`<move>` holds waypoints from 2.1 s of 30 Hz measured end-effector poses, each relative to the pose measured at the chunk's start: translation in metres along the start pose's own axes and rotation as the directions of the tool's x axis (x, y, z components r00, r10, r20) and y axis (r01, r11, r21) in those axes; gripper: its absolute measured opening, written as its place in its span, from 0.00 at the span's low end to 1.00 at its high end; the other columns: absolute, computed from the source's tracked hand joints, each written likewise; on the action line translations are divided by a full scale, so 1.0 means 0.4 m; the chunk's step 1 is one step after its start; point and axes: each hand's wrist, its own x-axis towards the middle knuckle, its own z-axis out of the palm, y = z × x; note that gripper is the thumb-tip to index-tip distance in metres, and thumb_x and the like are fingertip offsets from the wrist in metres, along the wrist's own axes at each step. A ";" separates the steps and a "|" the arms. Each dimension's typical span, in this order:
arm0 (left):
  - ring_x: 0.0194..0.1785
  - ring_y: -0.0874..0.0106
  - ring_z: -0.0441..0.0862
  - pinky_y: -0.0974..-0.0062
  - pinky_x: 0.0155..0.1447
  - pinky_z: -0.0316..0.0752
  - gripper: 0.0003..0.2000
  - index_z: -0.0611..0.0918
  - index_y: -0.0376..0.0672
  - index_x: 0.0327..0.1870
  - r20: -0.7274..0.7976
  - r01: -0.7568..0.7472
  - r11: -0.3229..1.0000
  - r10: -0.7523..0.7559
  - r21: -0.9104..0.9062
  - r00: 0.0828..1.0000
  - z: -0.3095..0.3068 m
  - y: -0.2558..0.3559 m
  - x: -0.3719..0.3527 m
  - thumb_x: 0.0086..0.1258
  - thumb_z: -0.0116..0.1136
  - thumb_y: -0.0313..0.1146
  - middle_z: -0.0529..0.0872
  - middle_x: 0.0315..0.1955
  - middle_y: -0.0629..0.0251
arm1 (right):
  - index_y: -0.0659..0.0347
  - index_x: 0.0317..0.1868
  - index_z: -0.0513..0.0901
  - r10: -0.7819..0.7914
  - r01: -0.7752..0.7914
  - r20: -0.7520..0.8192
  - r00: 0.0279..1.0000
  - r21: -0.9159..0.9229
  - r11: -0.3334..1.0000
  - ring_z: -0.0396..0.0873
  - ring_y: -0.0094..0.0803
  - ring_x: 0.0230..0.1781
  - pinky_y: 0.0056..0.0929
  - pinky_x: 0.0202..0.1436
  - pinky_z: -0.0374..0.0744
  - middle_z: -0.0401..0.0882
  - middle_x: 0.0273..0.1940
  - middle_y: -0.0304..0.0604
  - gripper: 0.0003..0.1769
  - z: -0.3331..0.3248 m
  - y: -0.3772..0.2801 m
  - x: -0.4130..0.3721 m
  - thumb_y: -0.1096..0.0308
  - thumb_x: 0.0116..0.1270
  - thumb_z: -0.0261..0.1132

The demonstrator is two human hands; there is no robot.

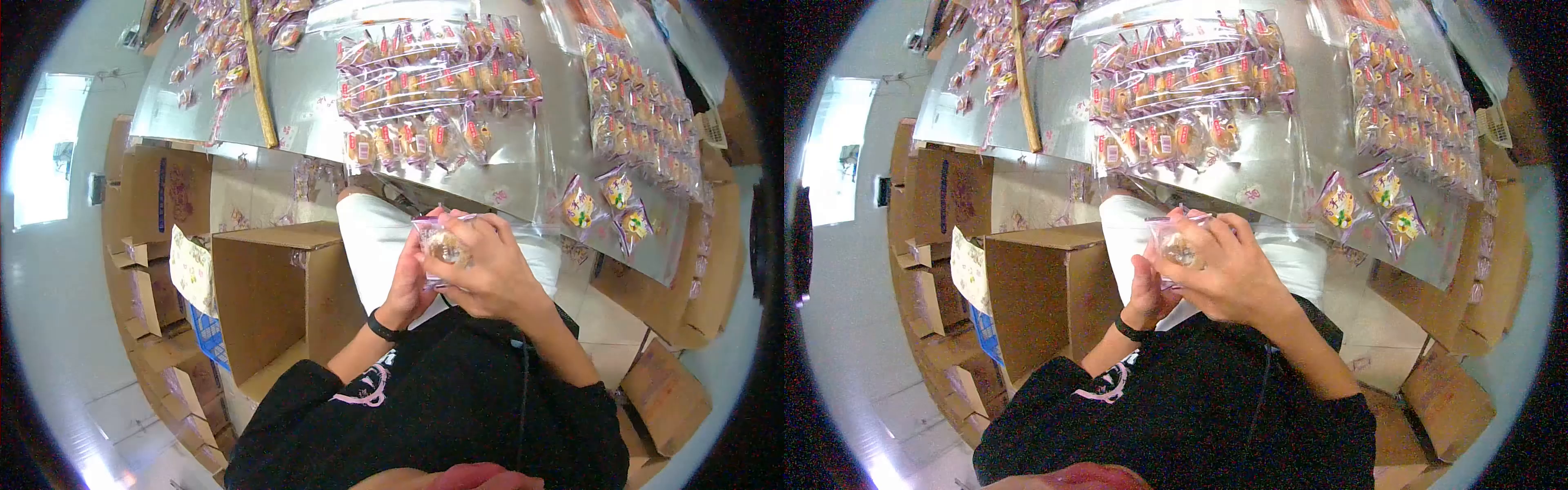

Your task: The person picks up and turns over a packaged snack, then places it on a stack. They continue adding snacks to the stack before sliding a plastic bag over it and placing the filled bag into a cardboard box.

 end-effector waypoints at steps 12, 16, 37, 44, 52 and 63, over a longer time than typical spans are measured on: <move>0.57 0.67 0.86 0.69 0.49 0.85 0.36 0.61 0.42 0.81 -0.349 -0.063 0.970 0.144 0.234 0.926 -0.038 0.064 -0.011 0.74 0.64 0.20 0.83 0.61 0.53 | 0.61 0.67 0.72 0.347 -0.216 -0.444 0.826 0.319 0.923 0.76 0.54 0.67 0.45 0.71 0.75 0.73 0.68 0.57 0.42 -0.010 0.049 0.012 0.77 0.51 0.80; 0.55 0.72 0.86 0.74 0.50 0.82 0.32 0.69 0.39 0.78 -0.357 -0.092 0.980 0.152 0.177 0.922 -0.058 0.071 -0.013 0.74 0.69 0.24 0.86 0.59 0.58 | 0.54 0.64 0.81 0.202 -0.105 -0.323 0.925 0.292 0.950 0.71 0.52 0.72 0.44 0.70 0.75 0.66 0.74 0.55 0.37 0.001 0.041 0.020 0.81 0.50 0.74; 0.74 0.65 0.74 0.62 0.77 0.71 0.44 0.57 0.41 0.83 -0.081 -0.124 0.927 0.162 0.353 0.983 -0.003 0.055 0.014 0.71 0.74 0.32 0.74 0.71 0.58 | 0.63 0.78 0.68 0.406 -0.216 -0.050 0.913 0.784 0.582 0.68 0.43 0.77 0.42 0.79 0.68 0.66 0.76 0.53 0.45 0.095 0.039 -0.008 0.69 0.62 0.80; 0.75 0.65 0.73 0.61 0.77 0.71 0.37 0.56 0.40 0.83 -0.145 -0.061 0.977 0.092 0.207 0.985 0.025 0.030 0.042 0.80 0.62 0.33 0.72 0.73 0.55 | 0.57 0.69 0.80 0.539 -0.257 -0.155 0.828 0.749 0.611 0.72 0.47 0.74 0.43 0.76 0.72 0.70 0.74 0.54 0.38 0.095 0.007 -0.011 0.67 0.58 0.83; 0.66 0.70 0.78 0.66 0.68 0.75 0.30 0.65 0.36 0.80 -0.235 0.010 0.962 0.056 0.272 0.970 0.032 -0.016 0.120 0.85 0.53 0.43 0.78 0.68 0.61 | 0.54 0.60 0.87 0.510 -0.392 -0.390 0.767 0.344 0.853 0.80 0.52 0.66 0.43 0.69 0.79 0.78 0.67 0.57 0.31 0.037 0.053 -0.038 0.69 0.53 0.84; 0.63 0.72 0.81 0.72 0.69 0.75 0.29 0.74 0.36 0.75 -0.131 -0.062 0.800 0.173 0.597 0.976 0.092 -0.036 0.223 0.76 0.68 0.34 0.85 0.59 0.63 | 0.51 0.59 0.88 0.439 -0.468 -0.386 0.811 0.021 0.884 0.79 0.48 0.59 0.43 0.64 0.79 0.81 0.61 0.47 0.28 -0.051 0.101 -0.034 0.68 0.55 0.80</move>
